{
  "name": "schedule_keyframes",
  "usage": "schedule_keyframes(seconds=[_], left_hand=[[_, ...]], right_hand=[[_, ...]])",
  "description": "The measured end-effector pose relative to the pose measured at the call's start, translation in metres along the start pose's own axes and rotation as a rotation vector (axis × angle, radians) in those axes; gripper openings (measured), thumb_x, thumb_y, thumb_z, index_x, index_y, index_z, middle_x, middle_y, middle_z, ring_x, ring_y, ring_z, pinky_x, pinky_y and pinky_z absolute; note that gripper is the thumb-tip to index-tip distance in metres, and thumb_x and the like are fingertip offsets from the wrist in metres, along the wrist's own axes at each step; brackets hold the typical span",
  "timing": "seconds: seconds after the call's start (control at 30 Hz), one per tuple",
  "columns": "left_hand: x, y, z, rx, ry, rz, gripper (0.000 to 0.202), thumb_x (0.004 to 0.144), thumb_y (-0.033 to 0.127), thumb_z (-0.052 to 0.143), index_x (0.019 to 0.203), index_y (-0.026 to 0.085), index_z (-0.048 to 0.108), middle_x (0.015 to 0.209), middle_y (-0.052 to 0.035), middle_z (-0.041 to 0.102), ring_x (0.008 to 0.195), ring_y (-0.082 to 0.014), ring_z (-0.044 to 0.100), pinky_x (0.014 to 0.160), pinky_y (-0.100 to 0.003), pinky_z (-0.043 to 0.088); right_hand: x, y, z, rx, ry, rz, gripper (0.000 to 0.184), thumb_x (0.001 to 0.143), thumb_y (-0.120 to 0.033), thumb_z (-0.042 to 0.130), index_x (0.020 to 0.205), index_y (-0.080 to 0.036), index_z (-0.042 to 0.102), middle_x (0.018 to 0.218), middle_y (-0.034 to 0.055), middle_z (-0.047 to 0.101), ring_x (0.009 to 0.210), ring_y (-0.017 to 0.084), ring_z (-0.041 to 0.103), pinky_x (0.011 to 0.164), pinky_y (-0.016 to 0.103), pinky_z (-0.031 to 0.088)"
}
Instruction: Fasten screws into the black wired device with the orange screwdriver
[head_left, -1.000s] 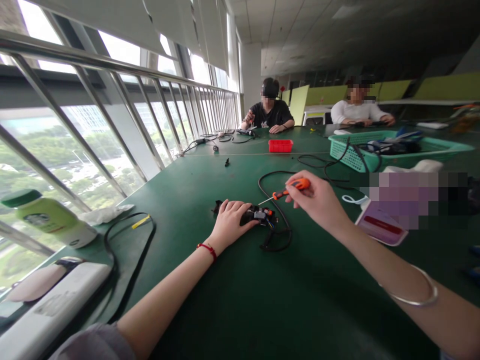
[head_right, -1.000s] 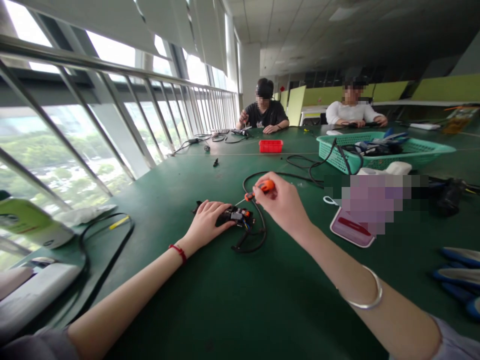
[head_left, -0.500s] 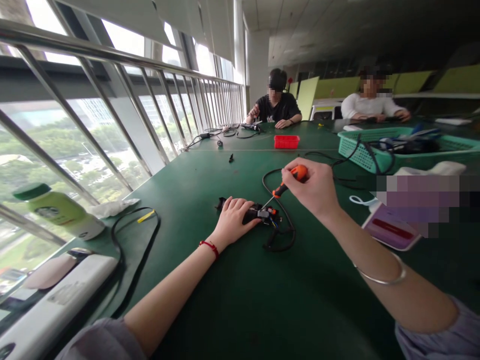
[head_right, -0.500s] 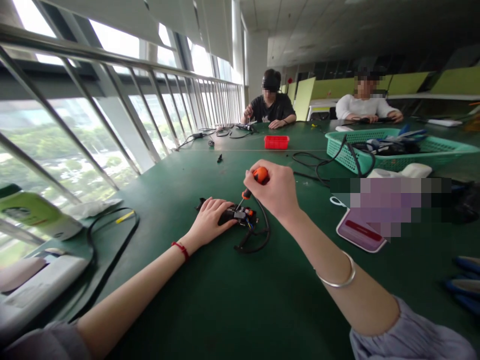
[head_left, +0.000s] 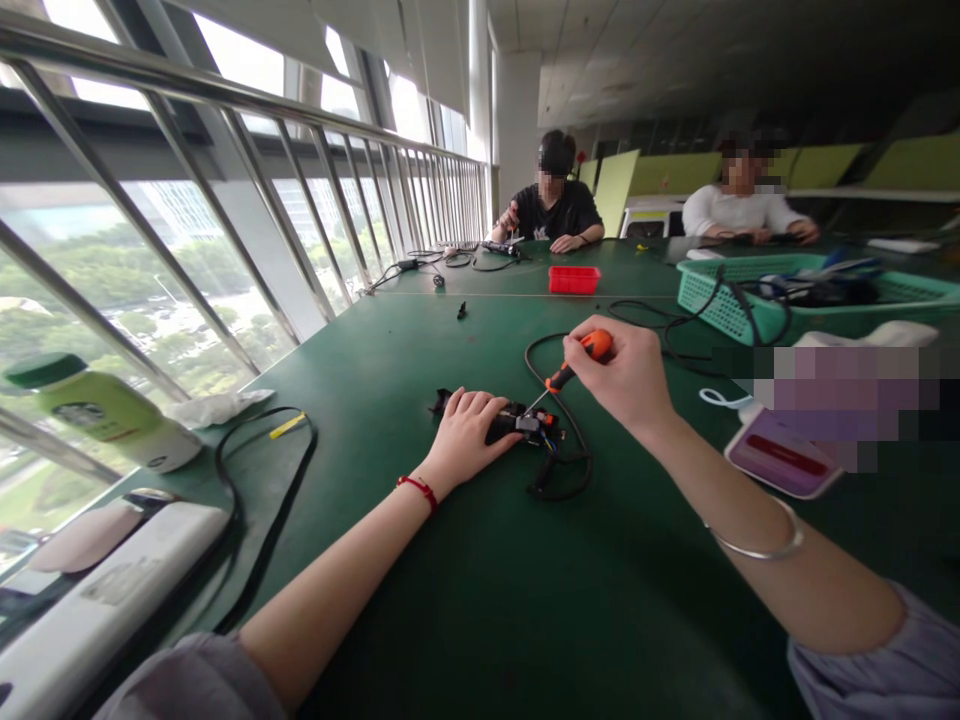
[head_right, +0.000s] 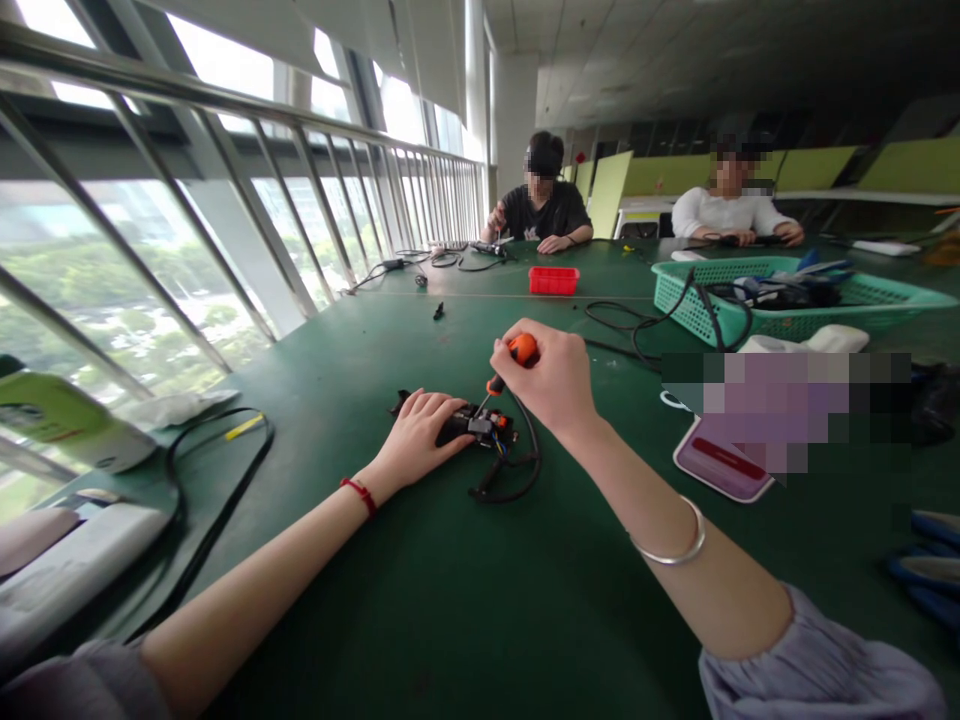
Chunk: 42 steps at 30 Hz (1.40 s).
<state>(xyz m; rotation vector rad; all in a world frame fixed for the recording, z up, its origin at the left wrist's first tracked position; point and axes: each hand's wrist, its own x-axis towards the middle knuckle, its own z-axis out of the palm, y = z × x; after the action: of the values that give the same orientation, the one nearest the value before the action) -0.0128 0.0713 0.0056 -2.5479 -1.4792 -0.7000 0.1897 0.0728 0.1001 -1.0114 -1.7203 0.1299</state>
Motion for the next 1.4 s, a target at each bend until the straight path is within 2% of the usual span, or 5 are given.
schedule_keyframes(seconds=[0.27, 0.5, 1.07, 1.23, 1.4], left_hand=[[-0.001, 0.001, -0.002, 0.019, -0.011, -0.008, 0.043, 0.085, 0.051, 0.049, 0.116, 0.021, 0.052, 0.111, -0.0063, 0.057, 0.111, -0.0242, 0.048, 0.109, -0.049, 0.024], [-0.002, 0.003, -0.004, 0.040, -0.032, -0.019, 0.043, 0.085, 0.051, 0.048, 0.117, 0.021, 0.052, 0.112, -0.0058, 0.057, 0.111, -0.0235, 0.048, 0.110, -0.047, 0.023], [-0.004, 0.004, -0.001, 0.077, -0.019, -0.010, 0.043, 0.086, 0.050, 0.048, 0.117, 0.020, 0.051, 0.111, -0.0069, 0.056, 0.111, -0.0240, 0.048, 0.111, -0.047, 0.023], [-0.005, 0.003, -0.002, 0.069, -0.018, -0.010, 0.042, 0.085, 0.050, 0.048, 0.116, 0.021, 0.052, 0.111, -0.0064, 0.057, 0.111, -0.0237, 0.048, 0.111, -0.047, 0.023], [-0.005, 0.003, 0.000, 0.073, -0.010, -0.011, 0.043, 0.085, 0.049, 0.049, 0.117, 0.021, 0.052, 0.111, -0.0067, 0.057, 0.111, -0.0241, 0.048, 0.111, -0.048, 0.023]], right_hand=[[0.002, -0.005, -0.004, 0.004, -0.084, 0.014, 0.033, 0.081, -0.038, 0.050, 0.055, -0.017, 0.052, 0.051, -0.0012, 0.050, 0.050, 0.010, 0.043, 0.053, 0.024, 0.034], [0.001, -0.018, -0.016, -0.042, -0.267, 0.045, 0.018, 0.069, -0.022, 0.053, 0.086, -0.019, 0.057, 0.056, -0.0042, 0.051, 0.050, 0.010, 0.044, 0.053, 0.023, 0.034], [-0.006, -0.028, -0.013, -0.152, -0.277, 0.095, 0.030, 0.080, -0.044, 0.048, 0.067, -0.019, 0.057, 0.059, 0.0002, 0.055, 0.056, 0.014, 0.050, 0.057, 0.026, 0.035], [-0.008, -0.029, -0.011, -0.064, -0.280, 0.124, 0.027, 0.069, -0.030, 0.059, 0.094, -0.021, 0.053, 0.062, -0.0038, 0.054, 0.051, 0.011, 0.046, 0.052, 0.024, 0.034], [-0.007, -0.027, -0.010, -0.134, -0.274, 0.098, 0.028, 0.079, -0.043, 0.049, 0.067, -0.019, 0.056, 0.059, 0.0000, 0.054, 0.055, 0.012, 0.047, 0.055, 0.026, 0.034]])
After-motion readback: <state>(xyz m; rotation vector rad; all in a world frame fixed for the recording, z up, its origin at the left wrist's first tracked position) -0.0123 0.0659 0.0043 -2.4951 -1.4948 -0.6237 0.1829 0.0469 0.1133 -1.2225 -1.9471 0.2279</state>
